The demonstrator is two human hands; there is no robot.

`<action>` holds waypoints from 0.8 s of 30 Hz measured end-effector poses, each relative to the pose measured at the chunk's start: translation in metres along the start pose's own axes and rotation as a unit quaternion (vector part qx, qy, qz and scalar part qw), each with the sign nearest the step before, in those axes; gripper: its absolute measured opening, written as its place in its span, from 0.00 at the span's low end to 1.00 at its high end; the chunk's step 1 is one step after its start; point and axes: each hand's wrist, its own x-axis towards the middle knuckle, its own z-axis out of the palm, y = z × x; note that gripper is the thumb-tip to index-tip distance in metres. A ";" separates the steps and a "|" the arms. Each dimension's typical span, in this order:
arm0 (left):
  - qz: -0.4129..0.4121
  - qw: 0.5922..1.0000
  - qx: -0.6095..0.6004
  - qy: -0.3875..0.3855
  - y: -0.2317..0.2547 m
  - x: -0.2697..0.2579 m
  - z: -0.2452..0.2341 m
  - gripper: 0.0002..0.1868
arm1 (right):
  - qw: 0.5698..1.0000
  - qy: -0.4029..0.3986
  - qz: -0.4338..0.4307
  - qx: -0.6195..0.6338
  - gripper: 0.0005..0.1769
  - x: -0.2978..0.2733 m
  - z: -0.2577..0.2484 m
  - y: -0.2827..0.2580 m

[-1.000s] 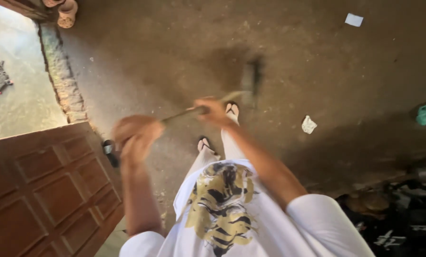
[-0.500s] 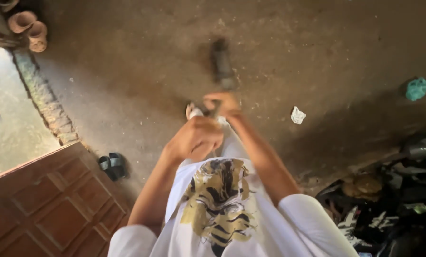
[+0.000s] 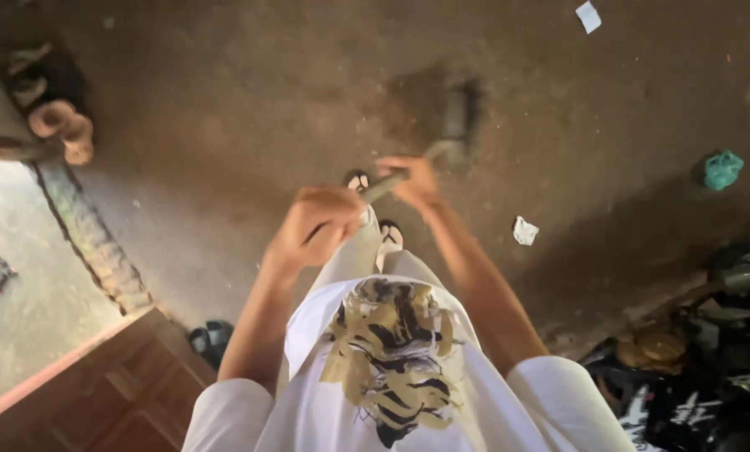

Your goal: Sweeping the floor area around motorcycles using a broom.

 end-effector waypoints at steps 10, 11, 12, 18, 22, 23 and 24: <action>0.000 0.972 0.160 -0.172 0.008 0.089 -0.020 0.08 | 0.923 -0.010 -0.256 0.285 0.16 0.095 0.096 -0.023; -0.005 0.972 0.144 -0.188 0.001 0.097 -0.017 0.07 | 0.903 -0.110 -0.163 0.382 0.14 0.108 0.087 0.009; -0.009 0.970 0.126 -0.208 -0.006 0.105 -0.014 0.06 | 0.856 -0.204 -0.069 0.470 0.14 0.119 0.078 0.041; 0.053 0.978 -0.135 -0.152 -0.131 0.107 0.049 0.05 | 0.995 0.003 -0.058 -0.082 0.05 0.093 -0.096 0.126; 0.050 0.984 -0.133 -0.102 -0.190 0.131 0.084 0.05 | 0.990 0.037 -0.069 -0.117 0.09 0.112 -0.167 0.202; 0.045 0.988 -0.123 -0.080 -0.193 0.147 0.084 0.04 | 0.980 0.100 -0.043 -0.167 0.01 0.117 -0.178 0.194; 0.037 0.991 -0.113 -0.058 -0.192 0.160 0.088 0.04 | 0.963 0.162 -0.014 -0.214 0.08 0.116 -0.187 0.188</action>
